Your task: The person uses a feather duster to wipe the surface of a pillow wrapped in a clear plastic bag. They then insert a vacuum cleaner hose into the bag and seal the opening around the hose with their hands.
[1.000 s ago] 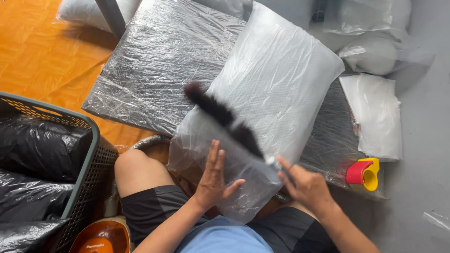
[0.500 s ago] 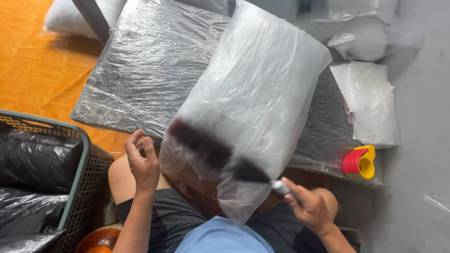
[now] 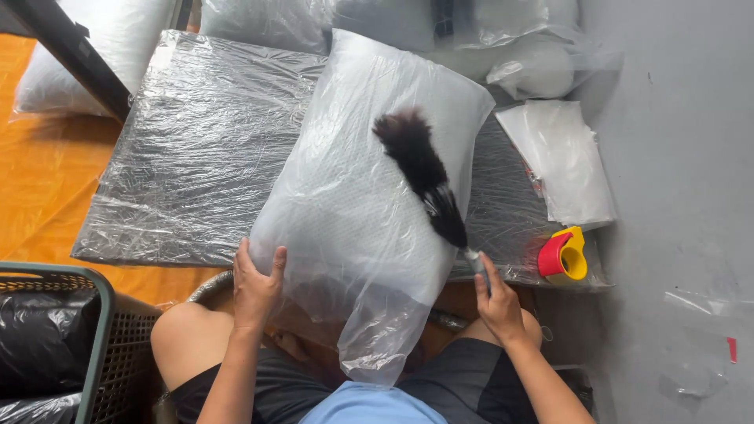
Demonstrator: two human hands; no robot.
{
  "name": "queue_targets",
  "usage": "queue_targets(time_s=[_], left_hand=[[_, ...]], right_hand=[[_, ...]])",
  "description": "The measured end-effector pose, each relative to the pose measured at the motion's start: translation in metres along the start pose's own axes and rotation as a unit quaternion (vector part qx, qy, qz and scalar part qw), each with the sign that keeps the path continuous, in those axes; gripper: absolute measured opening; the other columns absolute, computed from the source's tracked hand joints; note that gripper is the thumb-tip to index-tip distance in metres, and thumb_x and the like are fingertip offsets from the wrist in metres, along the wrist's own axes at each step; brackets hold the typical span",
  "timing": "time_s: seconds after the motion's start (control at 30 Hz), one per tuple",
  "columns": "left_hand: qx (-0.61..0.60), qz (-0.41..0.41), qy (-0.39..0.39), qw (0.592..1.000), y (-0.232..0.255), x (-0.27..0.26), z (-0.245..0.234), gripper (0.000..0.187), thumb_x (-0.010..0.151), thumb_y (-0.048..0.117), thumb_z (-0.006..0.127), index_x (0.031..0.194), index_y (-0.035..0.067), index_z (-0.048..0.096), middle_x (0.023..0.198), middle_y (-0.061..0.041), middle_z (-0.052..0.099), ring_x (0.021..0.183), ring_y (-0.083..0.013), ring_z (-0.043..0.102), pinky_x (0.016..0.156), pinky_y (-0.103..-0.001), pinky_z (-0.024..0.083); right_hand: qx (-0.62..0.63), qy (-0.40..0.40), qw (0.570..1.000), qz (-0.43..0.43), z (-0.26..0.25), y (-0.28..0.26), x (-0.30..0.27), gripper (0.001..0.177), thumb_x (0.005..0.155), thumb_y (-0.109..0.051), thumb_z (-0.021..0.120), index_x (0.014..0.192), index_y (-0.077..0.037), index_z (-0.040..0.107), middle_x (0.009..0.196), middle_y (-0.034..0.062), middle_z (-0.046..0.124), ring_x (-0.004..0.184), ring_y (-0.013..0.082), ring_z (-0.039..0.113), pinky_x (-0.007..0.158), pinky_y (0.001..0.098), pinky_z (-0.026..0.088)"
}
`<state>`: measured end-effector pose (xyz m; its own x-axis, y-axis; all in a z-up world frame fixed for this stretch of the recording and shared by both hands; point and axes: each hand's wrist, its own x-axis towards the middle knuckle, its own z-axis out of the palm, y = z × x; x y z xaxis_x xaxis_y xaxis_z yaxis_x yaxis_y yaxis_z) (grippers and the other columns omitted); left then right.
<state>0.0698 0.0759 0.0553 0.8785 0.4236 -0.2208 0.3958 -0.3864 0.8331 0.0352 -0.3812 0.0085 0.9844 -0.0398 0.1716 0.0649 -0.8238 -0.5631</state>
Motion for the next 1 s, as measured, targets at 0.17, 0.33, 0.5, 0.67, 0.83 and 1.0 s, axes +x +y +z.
queue_targets(time_s=[0.17, 0.33, 0.5, 0.67, 0.83, 1.0], left_hand=[[0.024, 0.048, 0.026, 0.998, -0.003, -0.005, 0.009, 0.098, 0.087, 0.069, 0.067, 0.153, 0.002, 0.039, 0.145, -0.029, 0.049, 0.136, -0.0473, 0.049, 0.110, -0.060, 0.042], [0.000, 0.033, 0.021, 0.999, -0.009, -0.008, 0.015, 0.093, 0.089, 0.066, 0.066, 0.151, 0.002, 0.039, 0.143, -0.029, 0.049, 0.132, -0.0496, 0.051, 0.108, -0.063, 0.043], [-0.009, 0.014, 0.001, 1.000, -0.012, -0.012, 0.019, 0.089, 0.091, 0.065, 0.063, 0.152, 0.004, 0.038, 0.146, -0.026, 0.048, 0.134, -0.0472, 0.051, 0.108, -0.063, 0.043], [0.014, 0.014, 0.009, 1.000, -0.012, -0.018, 0.017, 0.082, 0.093, 0.063, 0.061, 0.150, 0.008, 0.040, 0.142, -0.021, 0.052, 0.131, -0.0423, 0.056, 0.106, -0.061, 0.046], [-0.009, 0.018, -0.002, 1.000, -0.024, -0.018, 0.024, 0.081, 0.094, 0.062, 0.061, 0.150, 0.007, 0.040, 0.141, -0.022, 0.054, 0.131, -0.0419, 0.056, 0.105, -0.059, 0.047], [-0.053, -0.003, -0.021, 0.998, -0.020, -0.027, 0.028, 0.081, 0.092, 0.063, 0.064, 0.148, 0.008, 0.041, 0.139, -0.022, 0.056, 0.131, -0.0430, 0.056, 0.105, -0.058, 0.047]], right_hand=[[-0.036, 0.127, 0.969, 0.207, 0.001, 0.057, 0.067, 0.047, 0.111, -0.031, 0.044, 0.150, -0.007, 0.054, 0.118, 0.0329, 0.069, 0.110, 0.0484, 0.067, 0.091, 0.0574, 0.054], [-0.066, 0.081, 0.995, 0.010, -0.045, -0.097, 0.088, 0.048, 0.109, -0.035, 0.046, 0.152, -0.014, 0.052, 0.106, 0.0315, 0.072, 0.096, 0.0474, 0.071, 0.077, 0.0570, 0.059], [-0.183, -0.064, 0.941, -0.279, -0.046, -0.192, 0.102, 0.049, 0.100, -0.044, 0.055, 0.147, -0.030, 0.057, 0.065, 0.0056, 0.072, 0.048, 0.0218, 0.070, 0.043, 0.0334, 0.055], [-0.232, -0.080, 0.938, -0.246, -0.058, -0.202, 0.187, 0.041, 0.102, -0.052, 0.052, 0.140, -0.040, 0.063, 0.081, 0.0088, 0.078, 0.067, 0.0290, 0.076, 0.060, 0.0422, 0.060], [-0.397, 0.047, 0.917, -0.017, -0.087, -0.019, 0.320, 0.044, 0.106, -0.055, 0.048, 0.125, -0.021, 0.067, 0.086, 0.0195, 0.077, 0.084, 0.0398, 0.077, 0.070, 0.0543, 0.058], [-0.326, 0.064, 0.943, -0.027, -0.081, -0.096, 0.250, 0.045, 0.113, -0.050, 0.046, 0.145, -0.021, 0.060, 0.088, 0.0259, 0.076, 0.087, 0.0473, 0.075, 0.073, 0.0584, 0.056]])
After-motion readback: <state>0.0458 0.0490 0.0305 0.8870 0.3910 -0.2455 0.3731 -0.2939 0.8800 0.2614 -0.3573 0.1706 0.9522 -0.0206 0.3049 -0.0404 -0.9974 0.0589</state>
